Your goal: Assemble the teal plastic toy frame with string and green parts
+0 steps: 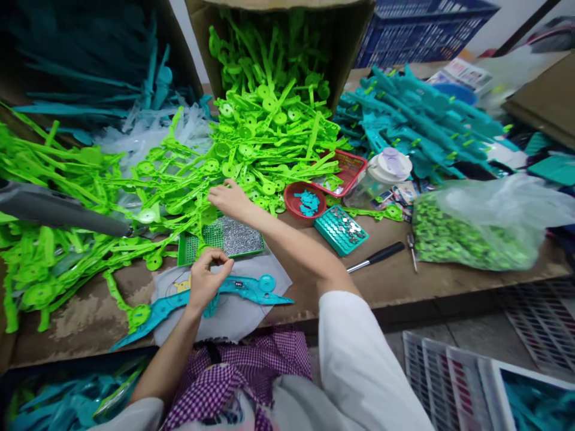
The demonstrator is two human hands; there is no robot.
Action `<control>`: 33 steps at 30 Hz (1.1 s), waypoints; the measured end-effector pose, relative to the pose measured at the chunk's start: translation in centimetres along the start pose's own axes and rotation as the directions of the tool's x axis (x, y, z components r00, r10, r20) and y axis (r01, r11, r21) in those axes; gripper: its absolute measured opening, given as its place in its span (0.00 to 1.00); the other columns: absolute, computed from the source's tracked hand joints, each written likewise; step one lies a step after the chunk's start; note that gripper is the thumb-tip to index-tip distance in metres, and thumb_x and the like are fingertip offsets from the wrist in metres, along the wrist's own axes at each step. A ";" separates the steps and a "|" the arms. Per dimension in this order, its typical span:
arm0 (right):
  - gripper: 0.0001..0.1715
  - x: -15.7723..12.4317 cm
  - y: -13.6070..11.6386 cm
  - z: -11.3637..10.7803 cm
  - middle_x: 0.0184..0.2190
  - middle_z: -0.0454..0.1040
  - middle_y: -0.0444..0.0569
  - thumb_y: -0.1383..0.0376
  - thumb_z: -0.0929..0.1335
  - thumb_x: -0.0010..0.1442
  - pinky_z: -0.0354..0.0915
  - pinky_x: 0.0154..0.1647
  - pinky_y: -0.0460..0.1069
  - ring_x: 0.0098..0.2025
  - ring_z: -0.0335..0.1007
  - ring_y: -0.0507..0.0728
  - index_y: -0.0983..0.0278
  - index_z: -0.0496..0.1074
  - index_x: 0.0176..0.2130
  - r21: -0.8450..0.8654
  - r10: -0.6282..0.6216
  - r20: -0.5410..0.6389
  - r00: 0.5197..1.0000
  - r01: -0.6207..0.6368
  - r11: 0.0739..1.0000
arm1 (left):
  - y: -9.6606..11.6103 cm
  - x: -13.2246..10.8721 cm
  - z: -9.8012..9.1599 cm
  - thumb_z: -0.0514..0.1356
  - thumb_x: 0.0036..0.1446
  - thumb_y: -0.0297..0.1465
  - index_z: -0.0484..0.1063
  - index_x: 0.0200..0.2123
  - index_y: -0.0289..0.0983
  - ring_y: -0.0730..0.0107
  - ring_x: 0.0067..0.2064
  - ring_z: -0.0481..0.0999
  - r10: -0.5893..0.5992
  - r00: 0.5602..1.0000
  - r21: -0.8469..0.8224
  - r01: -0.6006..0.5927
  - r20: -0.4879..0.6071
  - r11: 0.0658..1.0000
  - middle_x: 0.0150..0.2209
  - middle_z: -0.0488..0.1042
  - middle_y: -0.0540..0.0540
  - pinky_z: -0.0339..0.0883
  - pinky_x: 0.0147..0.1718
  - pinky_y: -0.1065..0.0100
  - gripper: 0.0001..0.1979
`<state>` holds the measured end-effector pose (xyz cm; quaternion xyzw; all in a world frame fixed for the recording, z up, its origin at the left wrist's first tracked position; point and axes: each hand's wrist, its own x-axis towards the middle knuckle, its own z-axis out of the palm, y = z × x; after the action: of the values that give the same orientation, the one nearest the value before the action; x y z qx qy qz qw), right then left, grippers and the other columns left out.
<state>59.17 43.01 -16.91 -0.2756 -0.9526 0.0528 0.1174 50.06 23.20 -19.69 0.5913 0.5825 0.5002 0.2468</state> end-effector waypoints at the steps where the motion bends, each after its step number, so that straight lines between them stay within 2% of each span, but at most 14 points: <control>1: 0.19 0.4 -0.2 0.4 0.56 0.76 0.53 0.67 0.60 0.72 0.52 0.61 0.60 0.57 0.70 0.62 0.61 0.74 0.55 0.047 -0.005 -0.018 1.000 0.006 0.999 | 0.0 -0.4 0.0 0.64 0.55 0.31 0.71 0.26 0.38 0.70 0.31 0.71 0.003 1.000 0.019 -0.003 -0.014 1.000 0.28 0.73 0.50 0.65 0.32 0.68 0.07; 4: 0.19 -1.3 1.9 0.8 0.58 0.76 0.53 0.63 0.61 0.72 0.57 0.59 0.60 0.57 0.71 0.62 0.61 0.73 0.57 0.206 0.197 -0.156 0.968 -0.163 0.965 | -0.6 -2.1 -0.6 0.63 0.55 0.31 0.70 0.26 0.39 0.69 0.32 0.72 -0.012 0.999 0.068 0.015 -0.042 0.998 0.28 0.74 0.49 0.67 0.33 0.68 0.07; 7: 0.18 -5.6 6.5 0.5 0.51 0.80 0.57 0.64 0.61 0.70 0.63 0.55 0.60 0.53 0.74 0.64 0.65 0.77 0.50 0.343 0.540 -0.247 0.805 -0.448 0.826 | -1.6 -3.4 -1.6 0.63 0.54 0.31 0.71 0.26 0.39 0.66 0.35 0.76 -0.052 0.998 0.109 0.056 -0.040 0.992 0.31 0.77 0.47 0.69 0.34 0.67 0.05; 8: 0.17 -7.0 7.9 0.4 0.50 0.81 0.57 0.64 0.62 0.69 0.65 0.53 0.60 0.51 0.75 0.64 0.65 0.77 0.50 0.364 0.609 -0.255 0.751 -0.508 0.780 | -1.8 -3.6 -1.8 0.63 0.53 0.31 0.71 0.26 0.39 0.65 0.37 0.77 -0.061 0.997 0.115 0.065 -0.037 0.991 0.32 0.77 0.47 0.70 0.35 0.67 0.05; 10: 0.17 -9.0 9.8 0.3 0.48 0.81 0.58 0.65 0.63 0.67 0.66 0.52 0.60 0.49 0.76 0.65 0.65 0.77 0.49 0.360 0.655 -0.263 0.708 -0.558 0.748 | -2.2 -3.8 -1.9 0.63 0.53 0.31 0.72 0.26 0.39 0.64 0.39 0.78 -0.053 0.998 0.112 0.056 -0.026 0.992 0.34 0.77 0.46 0.72 0.38 0.65 0.05; 13: 0.17 -9.7 10.1 0.8 0.48 0.81 0.59 0.63 0.63 0.67 0.63 0.55 0.64 0.52 0.74 0.68 0.64 0.78 0.47 0.257 0.620 -0.268 0.737 -0.565 0.784 | -2.0 -3.6 -1.5 0.63 0.55 0.30 0.72 0.26 0.39 0.64 0.40 0.79 -0.009 1.000 0.096 0.011 -0.020 0.995 0.36 0.78 0.46 0.73 0.41 0.64 0.06; 17: 0.21 -7.5 9.3 2.1 0.52 0.80 0.63 0.59 0.67 0.66 0.55 0.59 0.71 0.58 0.70 0.73 0.64 0.75 0.55 0.084 0.593 -0.197 0.781 -0.589 0.804 | -1.6 -4.0 -0.8 0.65 0.56 0.30 0.71 0.28 0.39 0.63 0.43 0.79 -0.018 0.998 0.075 0.022 -0.052 0.997 0.39 0.77 0.45 0.74 0.44 0.62 0.06; 19: 0.22 -6.3 9.5 2.4 0.49 0.81 0.63 0.56 0.68 0.65 0.52 0.61 0.74 0.56 0.71 0.74 0.65 0.76 0.54 0.047 0.574 -0.128 0.809 -0.573 0.818 | -1.6 -4.6 -0.5 0.66 0.54 0.31 0.69 0.30 0.39 0.64 0.41 0.79 -0.062 0.998 0.026 0.063 -0.026 0.998 0.38 0.77 0.46 0.74 0.43 0.62 0.07; 21: 0.20 -5.6 10.0 2.1 0.43 0.83 0.61 0.54 0.69 0.64 0.51 0.62 0.74 0.52 0.74 0.72 0.65 0.79 0.47 0.095 0.561 -0.081 0.824 -0.553 0.827 | -1.7 -5.3 -0.4 0.66 0.55 0.30 0.67 0.31 0.39 0.66 0.39 0.79 -0.099 0.995 -0.024 0.099 0.021 0.995 0.37 0.76 0.47 0.74 0.42 0.64 0.09; 23: 0.18 -6.0 10.7 1.4 0.38 0.83 0.57 0.54 0.69 0.63 0.56 0.61 0.71 0.48 0.76 0.69 0.65 0.80 0.42 0.279 0.575 -0.064 0.816 -0.538 0.795 | -1.9 -6.0 -0.3 0.65 0.57 0.30 0.67 0.32 0.39 0.66 0.40 0.78 -0.122 0.991 -0.047 0.125 0.059 0.991 0.37 0.76 0.47 0.73 0.42 0.64 0.07; 26: 0.18 -7.9 10.8 0.4 0.33 0.82 0.53 0.51 0.71 0.60 0.69 0.51 0.62 0.39 0.78 0.62 0.64 0.79 0.36 0.702 0.647 0.006 0.762 -0.464 0.540 | -2.2 -6.7 -0.2 0.63 0.59 0.31 0.69 0.32 0.39 0.66 0.40 0.77 -0.166 0.981 -0.067 0.173 0.100 0.983 0.35 0.75 0.46 0.72 0.41 0.66 0.05; 29: 0.24 -10.2 9.8 0.1 0.27 0.80 0.49 0.44 0.76 0.50 0.74 0.44 0.56 0.34 0.76 0.59 0.62 0.77 0.29 0.918 0.663 0.114 0.740 -0.333 0.214 | -2.2 -6.6 0.3 0.62 0.60 0.32 0.69 0.33 0.39 0.66 0.39 0.77 -0.196 0.968 -0.118 0.215 0.154 0.969 0.35 0.76 0.46 0.71 0.39 0.67 0.05; 31: 0.27 -11.3 9.0 0.0 0.25 0.79 0.48 0.43 0.79 0.43 0.75 0.43 0.55 0.33 0.76 0.58 0.62 0.76 0.27 0.951 0.658 0.144 0.739 -0.286 0.114 | -2.1 -6.5 0.8 0.62 0.60 0.32 0.70 0.34 0.38 0.67 0.38 0.77 -0.189 0.963 -0.150 0.219 0.191 0.964 0.35 0.76 0.46 0.71 0.38 0.67 0.04; 33: 0.28 -11.6 8.4 0.0 0.24 0.79 0.47 0.44 0.80 0.39 0.75 0.42 0.54 0.32 0.76 0.57 0.63 0.75 0.26 0.956 0.667 0.152 0.730 -0.279 0.087 | -2.1 -6.4 1.3 0.62 0.59 0.32 0.71 0.35 0.38 0.67 0.37 0.76 -0.174 0.961 -0.156 0.210 0.214 0.965 0.35 0.76 0.46 0.71 0.38 0.67 0.04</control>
<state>73.02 43.88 -20.59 -0.4507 -0.5436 0.5935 0.3863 51.46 17.98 -23.98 0.5544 0.5629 0.4621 0.4028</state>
